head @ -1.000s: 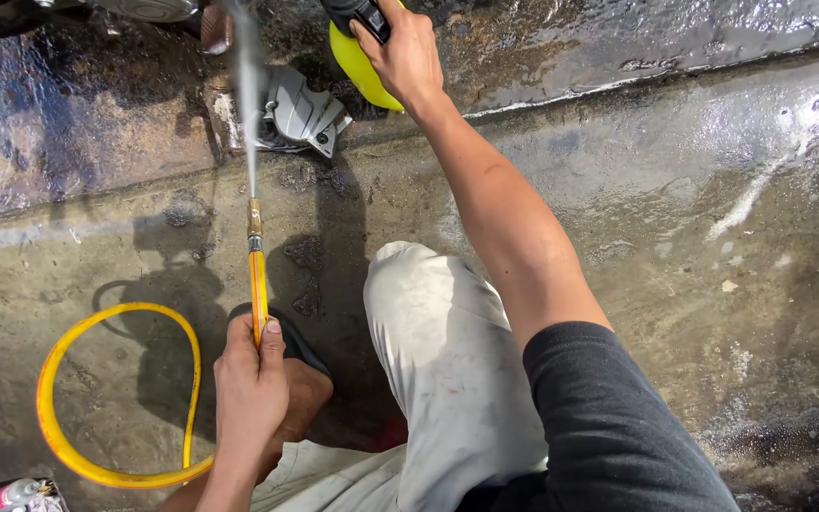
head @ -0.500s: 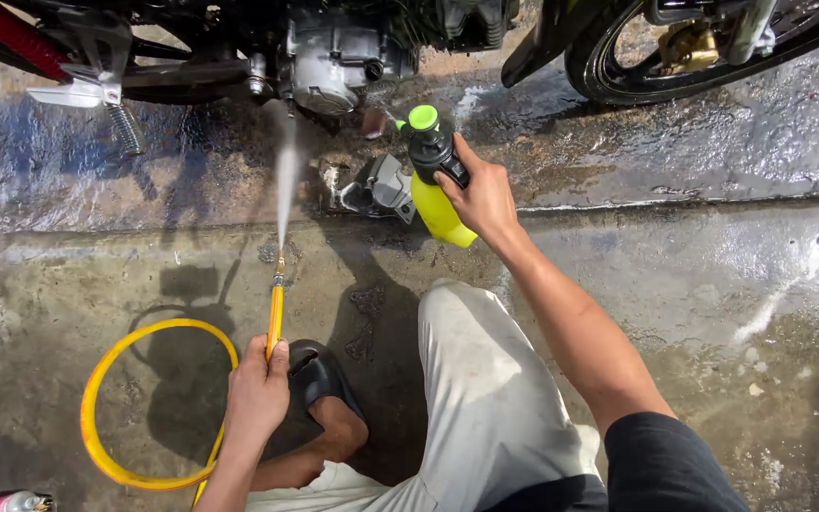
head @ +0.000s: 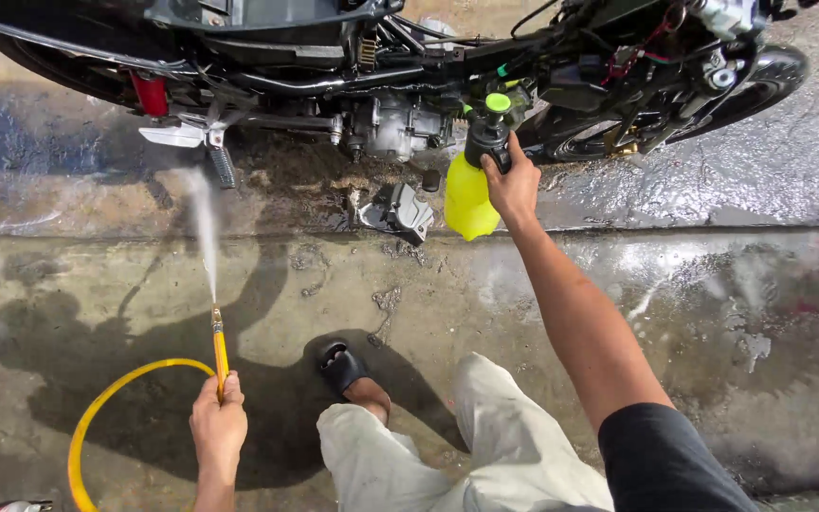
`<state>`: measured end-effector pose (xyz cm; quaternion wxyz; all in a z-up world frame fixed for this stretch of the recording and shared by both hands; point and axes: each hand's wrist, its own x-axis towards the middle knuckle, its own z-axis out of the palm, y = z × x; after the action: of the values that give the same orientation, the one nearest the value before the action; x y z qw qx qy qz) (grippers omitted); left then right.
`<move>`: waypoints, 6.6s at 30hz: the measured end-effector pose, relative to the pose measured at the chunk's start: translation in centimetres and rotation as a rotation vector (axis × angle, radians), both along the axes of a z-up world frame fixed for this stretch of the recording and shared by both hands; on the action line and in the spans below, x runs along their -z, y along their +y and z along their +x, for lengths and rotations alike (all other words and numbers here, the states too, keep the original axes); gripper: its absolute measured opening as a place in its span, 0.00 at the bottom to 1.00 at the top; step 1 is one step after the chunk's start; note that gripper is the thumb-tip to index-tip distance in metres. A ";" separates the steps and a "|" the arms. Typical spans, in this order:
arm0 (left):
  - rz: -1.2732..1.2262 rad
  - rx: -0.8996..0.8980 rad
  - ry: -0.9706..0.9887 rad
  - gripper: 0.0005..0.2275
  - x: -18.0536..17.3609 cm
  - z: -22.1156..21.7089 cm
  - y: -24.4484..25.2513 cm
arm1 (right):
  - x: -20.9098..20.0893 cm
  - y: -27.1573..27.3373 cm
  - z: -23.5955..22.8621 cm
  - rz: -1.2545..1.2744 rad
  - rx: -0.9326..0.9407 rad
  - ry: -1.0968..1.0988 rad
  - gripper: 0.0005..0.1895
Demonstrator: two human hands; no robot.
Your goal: Rinsing a motorcycle with a high-pressure water hose and applying soap using a manual pump sprayer.
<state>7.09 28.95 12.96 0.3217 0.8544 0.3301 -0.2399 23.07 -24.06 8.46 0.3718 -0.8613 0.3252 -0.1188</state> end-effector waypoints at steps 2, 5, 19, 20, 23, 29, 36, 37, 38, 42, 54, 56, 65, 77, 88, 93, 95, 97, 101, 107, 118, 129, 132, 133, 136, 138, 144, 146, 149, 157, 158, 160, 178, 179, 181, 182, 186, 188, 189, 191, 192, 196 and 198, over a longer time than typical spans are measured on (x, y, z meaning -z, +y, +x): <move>-0.002 0.006 -0.003 0.17 -2.3 -0.3 1.9 | -2.3 0.4 -1.1 -0.036 -0.019 0.090 0.36; -0.092 -0.100 0.008 0.16 -6.0 1.2 4.8 | -5.7 1.5 -2.6 -0.085 0.012 0.109 0.33; -0.025 -0.249 -0.190 0.13 -10.7 9.0 30.7 | -7.3 27.3 -2.2 -0.034 -0.170 0.269 0.36; -0.022 -0.249 -0.175 0.13 -10.7 10.0 31.5 | -7.2 30.6 -0.5 -0.032 -0.170 0.284 0.36; -0.022 -0.235 -0.188 0.12 -9.6 13.4 34.2 | -5.7 39.5 5.3 0.078 -0.099 0.214 0.35; -0.129 -0.260 -0.219 0.11 -11.5 19.7 39.4 | -3.7 49.2 13.3 0.145 0.098 0.060 0.31; -0.329 -0.355 -0.111 0.12 -9.1 26.2 47.3 | -5.3 54.2 17.0 0.188 0.159 0.090 0.42; -0.379 -0.367 -0.115 0.12 -8.4 26.7 48.7 | -5.7 54.9 16.8 0.154 0.173 0.032 0.43; -0.385 -0.353 -0.115 0.12 -8.6 27.4 50.2 | -5.5 55.5 16.4 0.150 0.187 0.027 0.43; -0.463 -0.375 -0.042 0.13 -8.5 31.5 54.7 | -5.4 56.2 16.2 0.125 0.421 0.067 0.42; -0.438 -0.350 0.074 0.12 -8.9 37.8 61.8 | -4.8 60.8 18.5 0.042 0.549 0.073 0.36; -0.445 -0.347 0.082 0.12 -8.7 38.7 62.3 | -4.2 61.6 18.5 0.018 0.589 0.047 0.35; -0.431 -0.332 0.062 0.11 -7.8 41.5 64.4 | 1.0 66.0 16.9 0.466 0.758 -0.019 0.39; -0.381 -0.289 0.082 0.14 -2.6 39.4 67.4 | 23.9 86.5 4.6 0.591 0.706 0.628 0.31; -0.330 -0.291 0.199 0.16 -4.5 39.6 67.3 | 14.1 94.4 3.0 0.548 0.599 0.530 0.42; -0.384 -0.374 0.206 0.17 -3.1 38.4 66.9 | 15.8 92.5 -0.5 0.724 0.249 0.564 0.09; -0.396 -0.378 0.186 0.17 -3.3 38.5 66.8 | 16.1 91.7 -2.0 0.952 0.342 0.620 0.09; -0.395 -0.396 0.192 0.17 -3.6 39.2 66.5 | 12.8 90.4 -1.4 1.091 0.306 0.684 0.15; -0.413 -0.384 0.165 0.16 -3.4 39.3 67.2 | 7.2 91.9 -4.7 1.070 0.180 0.568 0.16; -0.372 -0.384 0.149 0.16 -3.4 39.4 67.4 | 13.7 91.6 -2.4 0.489 -0.268 0.602 0.16; -0.426 -0.354 0.152 0.17 -2.8 40.7 66.6 | 8.6 88.5 0.8 0.742 -0.398 0.855 0.14; -0.447 -0.312 0.142 0.16 -3.2 41.9 66.3 | 11.0 87.3 3.1 0.655 -0.552 0.927 0.11; -0.438 -0.310 0.142 0.16 -3.1 41.3 65.7 | 11.4 87.0 4.2 0.614 -0.511 0.926 0.10; -0.451 -0.294 0.132 0.16 -2.7 41.3 66.0 | 9.5 87.5 5.2 0.611 -0.518 0.893 0.09; -0.483 -0.246 0.177 0.16 -2.0 41.4 65.0 | 2.2 88.4 0.9 0.577 -0.749 0.921 0.13; -0.489 -0.233 0.199 0.17 -2.7 41.2 64.0 | 6.6 87.7 2.2 0.555 -0.762 0.891 0.13; -0.486 -0.171 0.282 0.18 -3.3 41.3 62.9 | 8.0 88.2 4.3 0.496 -0.608 0.881 0.10; -0.410 -0.139 0.344 0.18 -2.7 40.3 62.7 | 2.8 88.6 2.7 0.539 -0.576 0.918 0.07; -0.535 -0.161 0.277 0.17 -0.5 39.7 62.6 | 4.3 88.6 3.9 0.637 -0.728 0.794 0.07; -0.350 0.165 0.386 0.20 -0.5 40.3 61.1 | 3.8 91.1 0.4 0.547 -0.568 1.045 0.18; -0.350 0.164 0.384 0.20 -0.1 40.1 61.0 | 4.4 90.6 1.2 0.545 -0.570 1.043 0.18; -0.352 0.203 0.347 0.17 0.3 39.8 61.0 | 5.3 90.1 2.6 0.504 -0.760 0.801 0.12; -0.350 0.207 0.390 0.19 -1.4 40.4 61.1 | 5.3 91.3 7.1 0.435 -0.483 0.543 0.08; -0.361 0.214 0.389 0.19 -0.9 40.7 61.1 | 3.9 91.8 6.0 0.424 -0.475 0.543 0.08; -0.382 0.255 0.356 0.17 -0.5 40.1 61.9 | 1.0 93.7 2.9 0.534 -0.600 0.610 0.08; -0.388 0.263 0.358 0.17 -0.4 40.5 61.8 | 4.6 93.8 3.5 0.530 -0.590 0.612 0.08; -0.381 0.180 0.380 0.18 -1.2 41.0 61.4 | 12.8 95.8 4.3 0.548 -0.070 0.623 0.20; -0.380 0.135 0.406 0.18 -1.0 40.9 62.1 | 13.4 98.1 3.4 0.599 0.232 0.526 0.27; -0.440 0.061 0.385 0.18 -0.8 40.4 62.5 | 13.3 99.0 2.3 0.779 0.427 0.530 0.45; -0.513 0.005 0.359 0.17 -0.1 39.9 63.0 | 14.7 100.0 1.6 0.948 0.637 0.505 0.66; -0.506 -0.001 0.359 0.17 0.2 39.9 63.3 | 16.6 100.3 2.2 1.071 0.702 0.516 0.44; -0.487 -0.044 0.321 0.17 0.5 39.8 64.5 | 21.0 99.6 7.4 1.186 0.818 0.496 0.24; -0.491 -0.061 0.349 0.18 1.0 40.8 64.9 | 19.0 97.7 9.9 1.159 0.905 0.493 0.26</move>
<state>47.89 93.88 12.00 0.4639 0.6867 0.3380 -0.4461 33.00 73.62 -10.54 0.5953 -0.3141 0.7289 0.1251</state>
